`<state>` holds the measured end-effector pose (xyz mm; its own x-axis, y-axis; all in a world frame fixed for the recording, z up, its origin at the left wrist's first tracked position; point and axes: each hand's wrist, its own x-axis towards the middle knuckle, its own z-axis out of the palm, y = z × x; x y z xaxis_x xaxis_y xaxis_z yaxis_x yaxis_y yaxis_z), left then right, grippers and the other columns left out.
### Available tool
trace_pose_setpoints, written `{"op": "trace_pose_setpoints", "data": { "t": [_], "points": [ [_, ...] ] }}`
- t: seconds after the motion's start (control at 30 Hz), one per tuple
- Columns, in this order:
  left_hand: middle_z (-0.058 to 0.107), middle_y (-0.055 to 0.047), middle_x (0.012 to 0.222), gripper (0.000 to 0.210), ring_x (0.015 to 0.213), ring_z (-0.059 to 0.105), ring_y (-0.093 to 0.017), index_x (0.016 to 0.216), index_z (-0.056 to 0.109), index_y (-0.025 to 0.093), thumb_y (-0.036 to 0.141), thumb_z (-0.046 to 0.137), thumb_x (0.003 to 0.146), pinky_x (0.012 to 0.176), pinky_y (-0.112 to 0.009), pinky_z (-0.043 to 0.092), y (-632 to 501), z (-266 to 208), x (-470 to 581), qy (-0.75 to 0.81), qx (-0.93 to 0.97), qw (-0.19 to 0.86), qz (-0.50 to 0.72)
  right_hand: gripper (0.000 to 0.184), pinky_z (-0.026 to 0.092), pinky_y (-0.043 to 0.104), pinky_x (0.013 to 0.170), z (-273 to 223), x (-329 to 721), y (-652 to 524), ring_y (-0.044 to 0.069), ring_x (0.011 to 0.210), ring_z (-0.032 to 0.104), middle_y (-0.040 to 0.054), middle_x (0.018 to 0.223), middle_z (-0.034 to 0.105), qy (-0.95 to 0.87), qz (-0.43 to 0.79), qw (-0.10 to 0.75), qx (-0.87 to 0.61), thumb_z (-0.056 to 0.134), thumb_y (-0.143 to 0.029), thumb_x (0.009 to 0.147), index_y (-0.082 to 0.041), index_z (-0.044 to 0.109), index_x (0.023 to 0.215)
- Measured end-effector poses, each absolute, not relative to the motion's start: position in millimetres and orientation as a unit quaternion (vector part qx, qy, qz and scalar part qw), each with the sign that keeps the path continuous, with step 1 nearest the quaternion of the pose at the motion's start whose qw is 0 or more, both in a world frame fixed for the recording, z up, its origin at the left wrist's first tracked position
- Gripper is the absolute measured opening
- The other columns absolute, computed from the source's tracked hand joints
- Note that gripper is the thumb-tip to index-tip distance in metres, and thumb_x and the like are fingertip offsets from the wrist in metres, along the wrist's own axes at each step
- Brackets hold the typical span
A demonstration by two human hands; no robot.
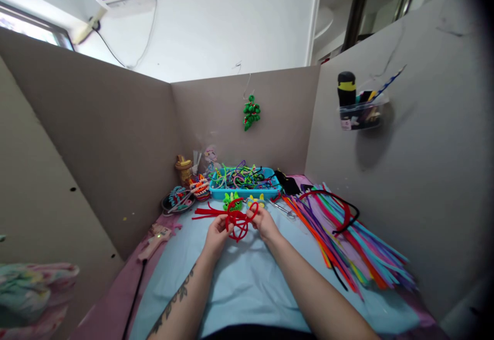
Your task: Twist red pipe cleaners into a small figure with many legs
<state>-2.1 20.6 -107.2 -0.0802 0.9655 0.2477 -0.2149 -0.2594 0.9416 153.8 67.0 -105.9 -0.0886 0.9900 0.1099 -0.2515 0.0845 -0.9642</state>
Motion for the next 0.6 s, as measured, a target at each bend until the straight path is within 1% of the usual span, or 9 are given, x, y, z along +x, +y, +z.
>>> {"op": "trace_pose_setpoints", "data": {
  "t": [0.07, 0.17, 0.3, 0.4, 0.5, 0.53, 0.6],
  "points": [
    [0.067, -0.005, 0.08, 0.029, 0.075, 0.059, -0.017, 0.085, 0.062, 0.016, 0.025, 0.073, 0.06, 0.07, -0.026, 0.042, 21, -108, -2, 0.387, 0.487, 0.464, 0.63, 0.038, 0.023, 0.019, 0.041, -105, 153, 64, 0.005, 0.042, 0.03, -0.0085, 0.046, 0.036, -0.5, 0.54, 0.56, -0.38, 0.067, -0.045, 0.057, -0.019, 0.04, 0.058],
    [0.067, -0.005, 0.081, 0.028, 0.075, 0.059, -0.016, 0.085, 0.062, 0.016, 0.025, 0.072, 0.06, 0.072, -0.026, 0.042, 24, -111, -3, 0.392, 0.477, 0.45, 0.645, 0.036, 0.029, 0.02, 0.048, -106, 151, 60, 0.007, 0.048, 0.037, -0.0062, 0.05, 0.042, -0.542, 0.535, 0.533, -0.369, 0.068, -0.044, 0.058, -0.017, 0.045, 0.058],
    [0.066, -0.004, 0.076, 0.03, 0.071, 0.059, -0.015, 0.082, 0.061, 0.015, 0.026, 0.074, 0.058, 0.07, -0.025, 0.042, 29, -115, -6, 0.398, 0.43, 0.455, 0.671, 0.029, 0.035, 0.022, 0.054, -109, 146, 58, 0.01, 0.054, 0.045, -0.004, 0.055, 0.051, -0.579, 0.529, 0.493, -0.375, 0.071, -0.037, 0.055, -0.015, 0.053, 0.064],
    [0.064, -0.002, 0.074, 0.036, 0.068, 0.059, -0.013, 0.082, 0.059, 0.015, 0.027, 0.076, 0.053, 0.067, -0.023, 0.042, 33, -116, -10, 0.396, 0.372, 0.462, 0.701, 0.025, 0.04, 0.024, 0.058, -108, 144, 59, 0.013, 0.062, 0.051, -0.0011, 0.065, 0.058, -0.587, 0.497, 0.501, -0.397, 0.068, -0.031, 0.058, -0.015, 0.058, 0.074],
    [0.063, 0.001, 0.072, 0.04, 0.063, 0.057, -0.01, 0.082, 0.056, 0.017, 0.028, 0.078, 0.05, 0.062, -0.022, 0.041, 35, -116, -14, 0.386, 0.302, 0.478, 0.729, 0.021, 0.041, 0.024, 0.062, -107, 145, 59, 0.013, 0.065, 0.053, -0.0004, 0.07, 0.059, -0.597, 0.442, 0.534, -0.404, 0.064, -0.026, 0.061, -0.016, 0.057, 0.079],
    [0.062, 0.002, 0.072, 0.041, 0.06, 0.056, -0.009, 0.082, 0.055, 0.017, 0.028, 0.078, 0.05, 0.061, -0.022, 0.041, 35, -116, -15, 0.384, 0.284, 0.484, 0.733, 0.018, 0.041, 0.023, 0.061, -107, 144, 58, 0.012, 0.063, 0.052, -0.001, 0.069, 0.059, -0.608, 0.423, 0.535, -0.406, 0.062, -0.025, 0.062, -0.016, 0.057, 0.077],
    [0.061, 0.003, 0.072, 0.041, 0.057, 0.055, -0.008, 0.082, 0.053, 0.018, 0.029, 0.078, 0.051, 0.058, -0.021, 0.04, 35, -115, -17, 0.383, 0.262, 0.493, 0.736, 0.012, 0.038, 0.021, 0.056, -109, 141, 54, 0.01, 0.058, 0.049, -0.0021, 0.062, 0.057, -0.643, 0.405, 0.509, -0.404, 0.06, -0.026, 0.065, -0.016, 0.057, 0.07]
  ]
}}
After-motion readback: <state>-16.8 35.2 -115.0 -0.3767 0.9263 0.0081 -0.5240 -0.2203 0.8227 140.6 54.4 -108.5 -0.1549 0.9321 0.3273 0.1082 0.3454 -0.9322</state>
